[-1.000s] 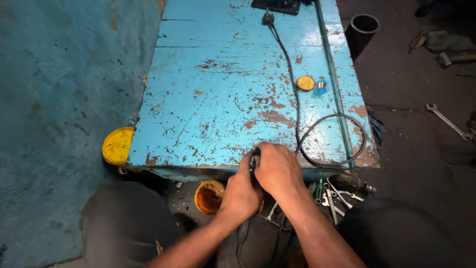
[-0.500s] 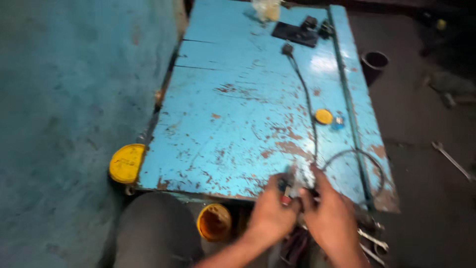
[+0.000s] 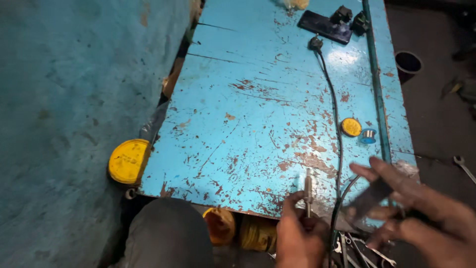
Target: The person cleans the tip of a soldering iron using a white cloth and then rubs the tip against a metal file. The person continues to wipe the tip with the cloth.
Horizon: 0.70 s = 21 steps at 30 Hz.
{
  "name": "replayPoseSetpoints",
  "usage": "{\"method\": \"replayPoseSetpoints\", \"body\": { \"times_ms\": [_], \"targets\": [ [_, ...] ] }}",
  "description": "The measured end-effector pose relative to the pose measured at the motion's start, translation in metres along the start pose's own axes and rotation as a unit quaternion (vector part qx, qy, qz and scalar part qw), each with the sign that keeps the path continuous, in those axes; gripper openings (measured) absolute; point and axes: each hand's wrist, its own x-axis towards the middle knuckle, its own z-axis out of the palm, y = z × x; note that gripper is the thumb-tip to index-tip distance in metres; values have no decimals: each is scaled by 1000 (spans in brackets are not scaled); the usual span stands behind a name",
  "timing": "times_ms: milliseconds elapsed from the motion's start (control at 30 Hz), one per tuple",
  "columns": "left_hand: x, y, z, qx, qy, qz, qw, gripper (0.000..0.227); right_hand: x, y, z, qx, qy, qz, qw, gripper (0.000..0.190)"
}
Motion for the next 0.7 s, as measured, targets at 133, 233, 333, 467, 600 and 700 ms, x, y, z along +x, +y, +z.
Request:
{"method": "replayPoseSetpoints", "body": {
  "times_ms": [133,233,333,467,600,700],
  "targets": [
    [7,-15,14,-73,88,33,993,68,21,14,-15,-78,71,101,989,72],
    [12,-27,16,-54,125,53,989,70,39,52,10,-101,156,185,965,40],
    [10,-41,19,-157,67,45,984,71,46,78,18,-71,126,242,959,33],
    [2,-57,20,-135,75,-6,988,74,55,85,25,-214,79,289,930,55],
    [-2,-86,25,-217,59,-77,971,61,50,88,33,-133,106,302,938,32],
    [6,-113,27,-131,97,19,986,39,43,88,39,-77,110,262,956,27]
  ]
}}
